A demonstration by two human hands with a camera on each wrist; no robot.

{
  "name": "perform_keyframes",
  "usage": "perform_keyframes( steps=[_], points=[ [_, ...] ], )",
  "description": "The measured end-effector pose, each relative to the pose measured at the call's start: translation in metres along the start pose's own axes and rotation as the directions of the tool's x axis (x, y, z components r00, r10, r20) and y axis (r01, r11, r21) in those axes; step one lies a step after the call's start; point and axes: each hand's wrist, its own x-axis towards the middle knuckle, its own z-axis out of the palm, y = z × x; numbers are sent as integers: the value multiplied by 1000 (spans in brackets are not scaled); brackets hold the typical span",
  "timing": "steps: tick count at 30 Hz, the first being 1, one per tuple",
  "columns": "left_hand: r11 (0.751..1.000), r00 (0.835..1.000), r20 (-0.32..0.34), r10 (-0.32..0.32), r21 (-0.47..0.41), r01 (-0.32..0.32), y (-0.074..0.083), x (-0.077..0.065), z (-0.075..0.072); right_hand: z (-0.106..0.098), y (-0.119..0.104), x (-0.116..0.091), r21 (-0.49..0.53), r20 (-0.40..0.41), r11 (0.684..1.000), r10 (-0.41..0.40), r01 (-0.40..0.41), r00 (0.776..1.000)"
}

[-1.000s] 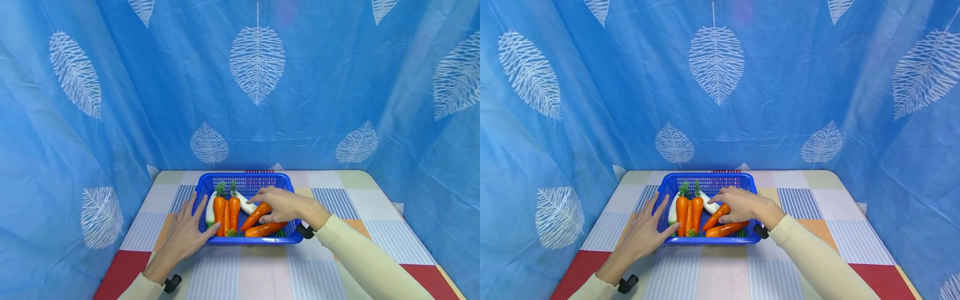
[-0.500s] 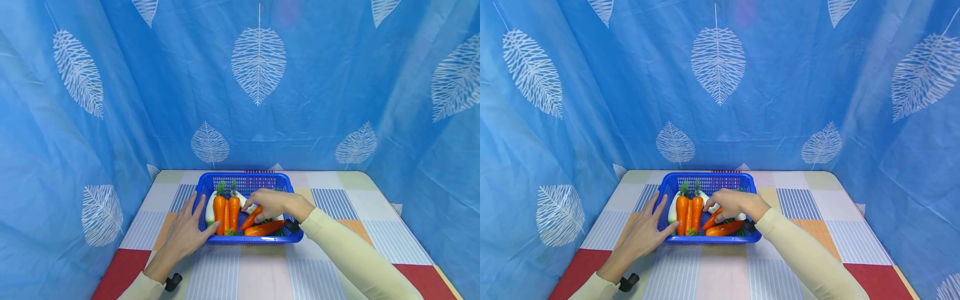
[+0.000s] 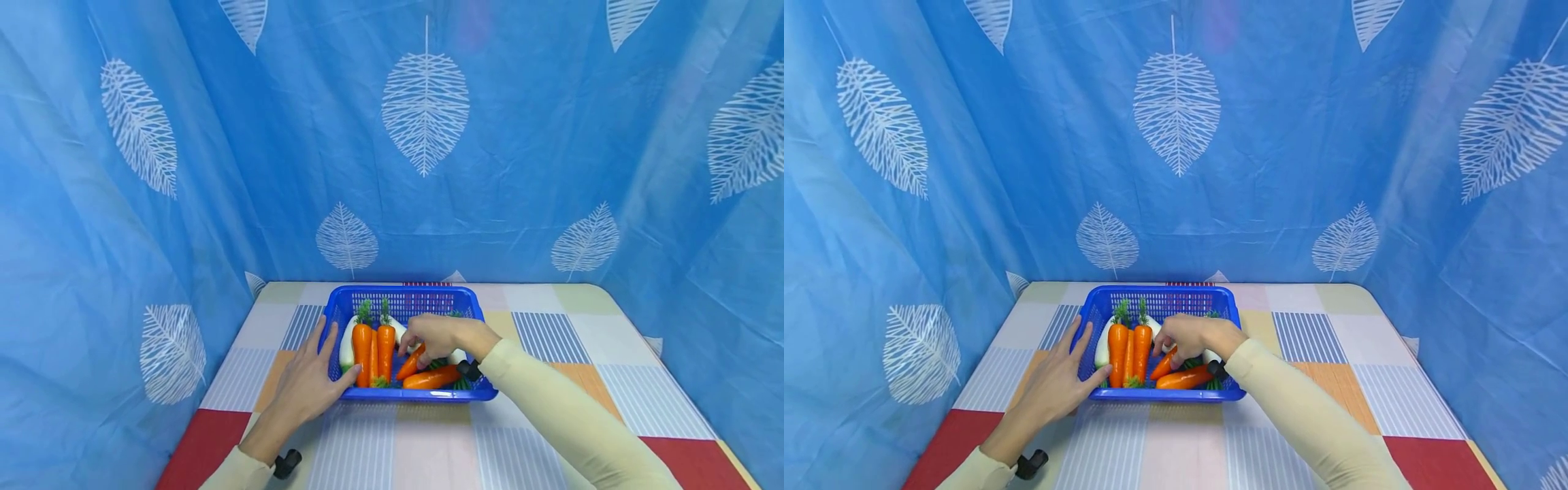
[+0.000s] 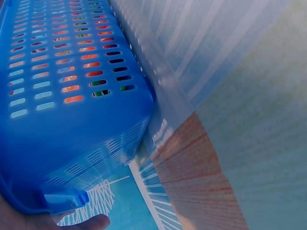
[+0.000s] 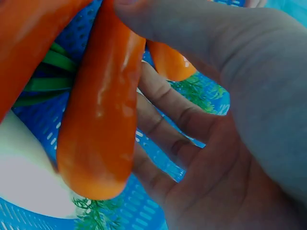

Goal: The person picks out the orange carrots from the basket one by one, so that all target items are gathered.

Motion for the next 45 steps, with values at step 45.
perform_keyframes(
  steps=[45],
  points=[
    [1000,1000,-8,-4,-16,4,2,-1,0,-7,8,-53,-274,-471,957,-221,97,854]
  ],
)
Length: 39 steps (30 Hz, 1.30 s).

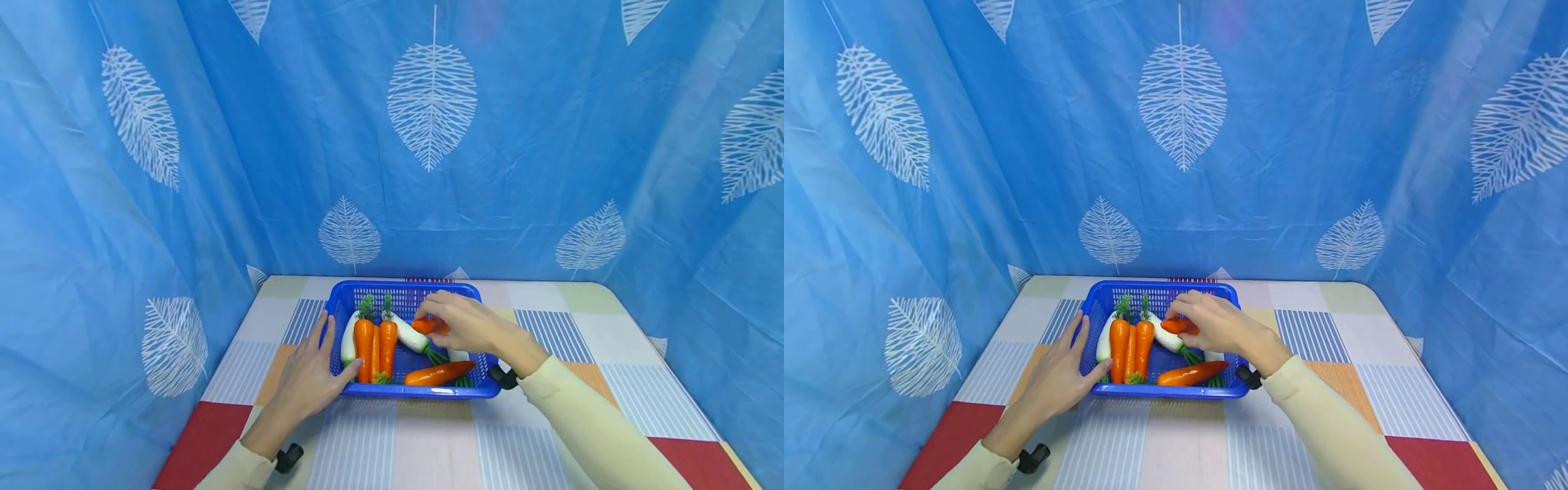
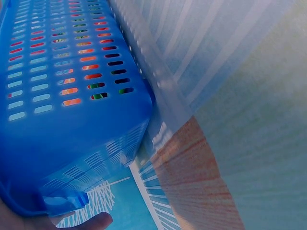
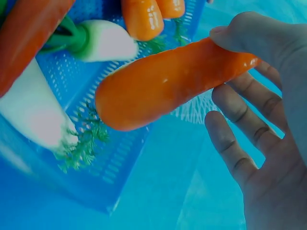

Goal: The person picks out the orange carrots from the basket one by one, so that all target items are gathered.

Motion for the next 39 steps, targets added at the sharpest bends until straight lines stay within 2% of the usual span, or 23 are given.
perform_keyframes(
  steps=[6,11,19,22,25,30,35,39],
  points=[
    [1000,1000,0,1,-1,-1,-1,0,1,-9,6,-13,-5,-105,1000,10,-11,994],
    [1000,1000,-10,2,1,-2,-1,0,1,-18,9,-23,-1,-174,998,58,-59,983],
    [1000,1000,-7,-3,5,3,0,-1,1,-22,23,-42,83,-293,991,126,-107,948],
    [1000,1000,-8,-3,9,3,0,-1,0,-19,30,-50,84,-374,992,119,-94,920],
    [1000,1000,-8,-2,9,3,0,-1,0,-17,37,-56,74,-460,994,109,-84,881],
    [1000,1000,-9,-1,7,1,0,-1,1,-14,46,-67,70,-565,989,146,-129,812],
    [1000,1000,-11,0,15,0,-1,0,1,-14,55,-78,79,-627,976,209,-205,751],
    [1000,1000,-13,-2,14,2,-1,-1,1,-13,61,-86,117,-634,956,280,-268,721]
  ],
)
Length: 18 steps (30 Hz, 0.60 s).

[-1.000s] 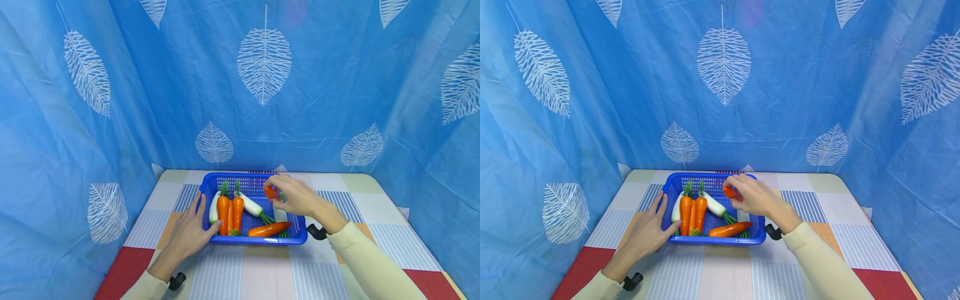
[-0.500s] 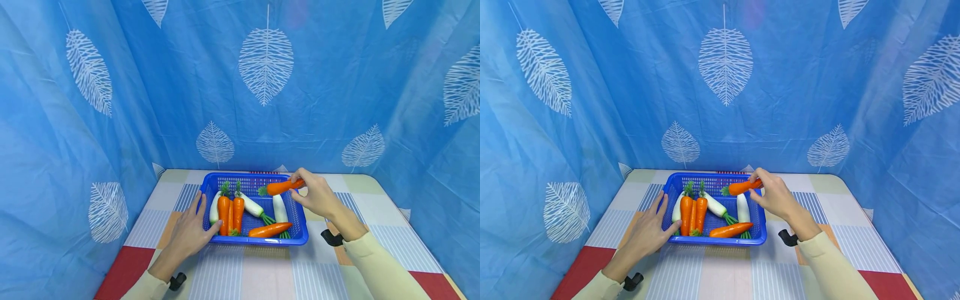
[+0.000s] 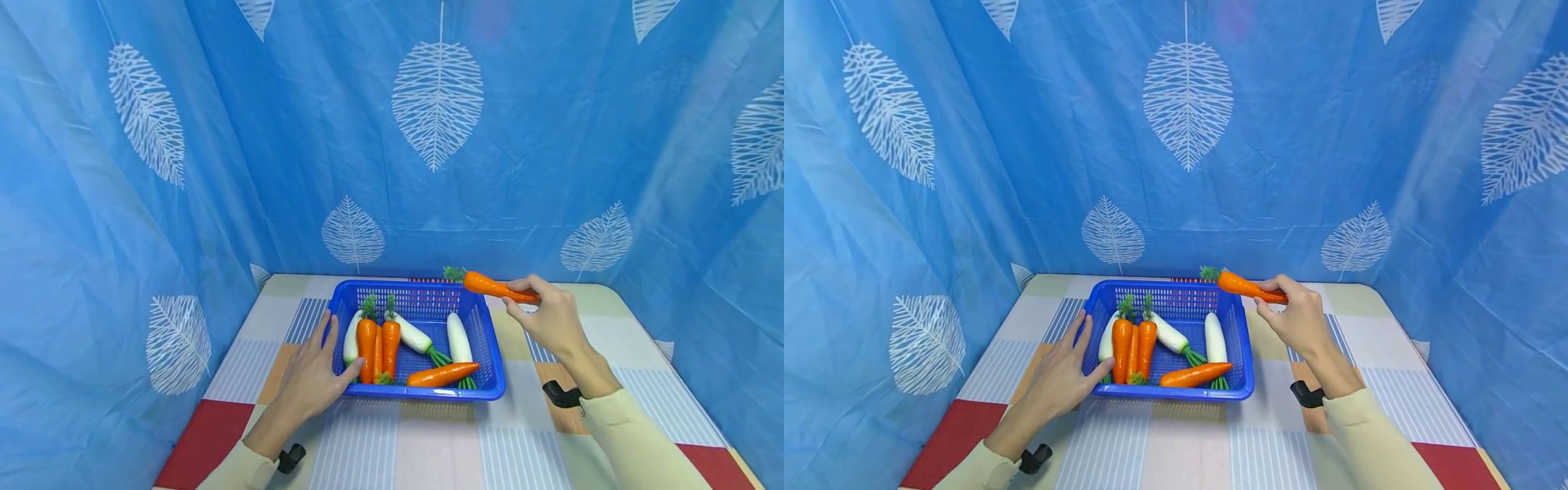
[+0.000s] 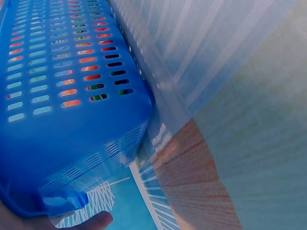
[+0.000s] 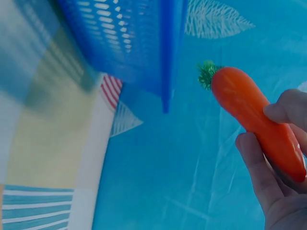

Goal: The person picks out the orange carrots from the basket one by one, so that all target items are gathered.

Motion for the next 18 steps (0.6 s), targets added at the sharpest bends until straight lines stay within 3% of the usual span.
perform_keyframes(
  steps=[8,18],
  points=[
    [1000,1000,-9,6,-6,-6,0,-1,0,-5,16,-13,-7,-4,988,156,-156,988],
    [1000,1000,-12,12,-10,-12,-1,0,0,-8,44,-29,-48,27,949,314,-312,949]
  ],
)
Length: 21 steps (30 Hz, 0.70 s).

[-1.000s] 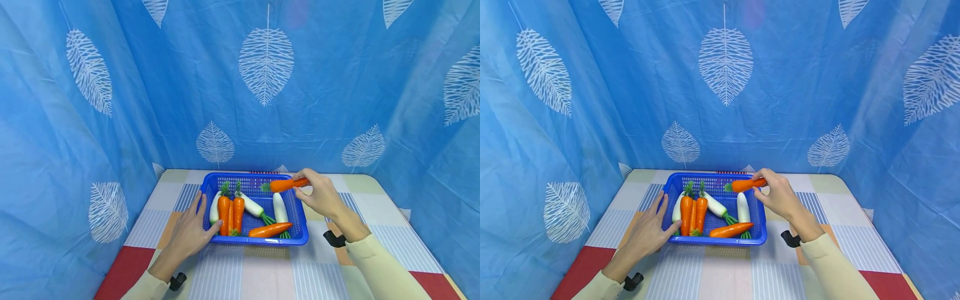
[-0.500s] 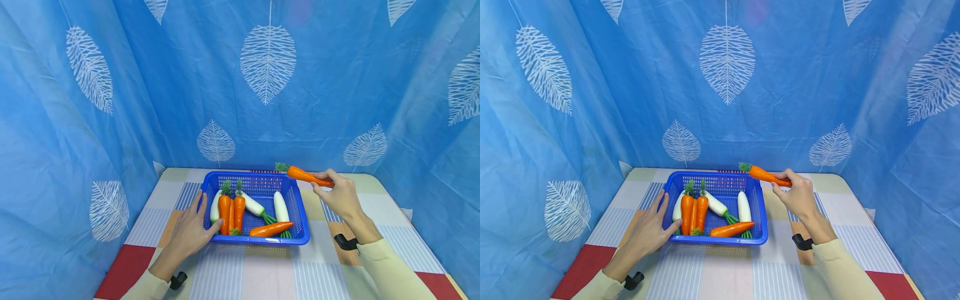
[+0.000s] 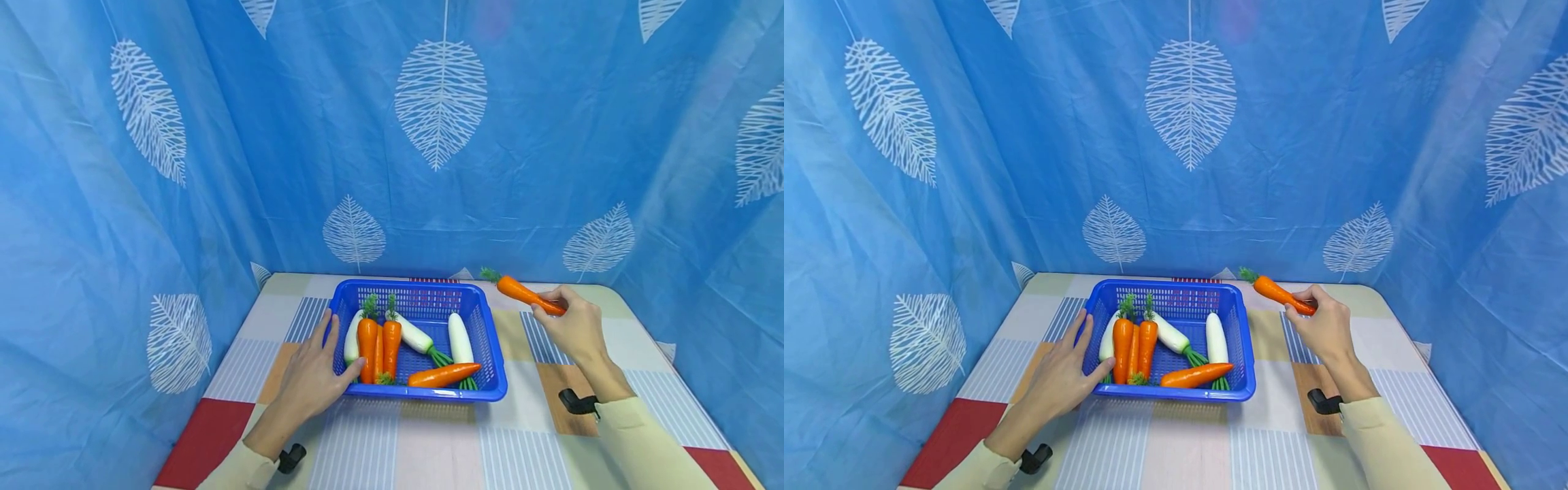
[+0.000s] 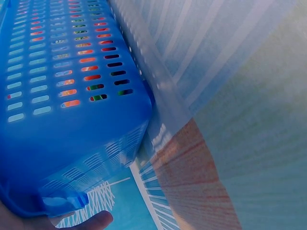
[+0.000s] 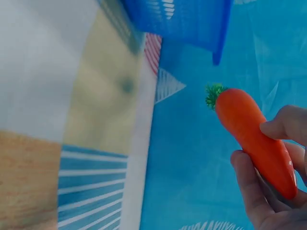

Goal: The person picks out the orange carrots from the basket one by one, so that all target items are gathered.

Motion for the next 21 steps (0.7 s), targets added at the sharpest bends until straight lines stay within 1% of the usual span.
perform_keyframes(
  steps=[5,11,16,21],
  points=[
    [1000,1000,3,-4,7,4,0,-1,0,-3,18,-2,-12,97,998,65,-64,993],
    [1000,1000,7,-3,4,3,1,0,1,-11,43,-4,-38,223,993,113,-108,968],
    [1000,1000,2,-3,-1,3,1,1,1,-17,61,-3,-70,341,991,130,-113,931],
    [1000,1000,-1,-8,6,8,1,1,1,-18,77,-1,-156,463,985,142,-78,875]
  ],
)
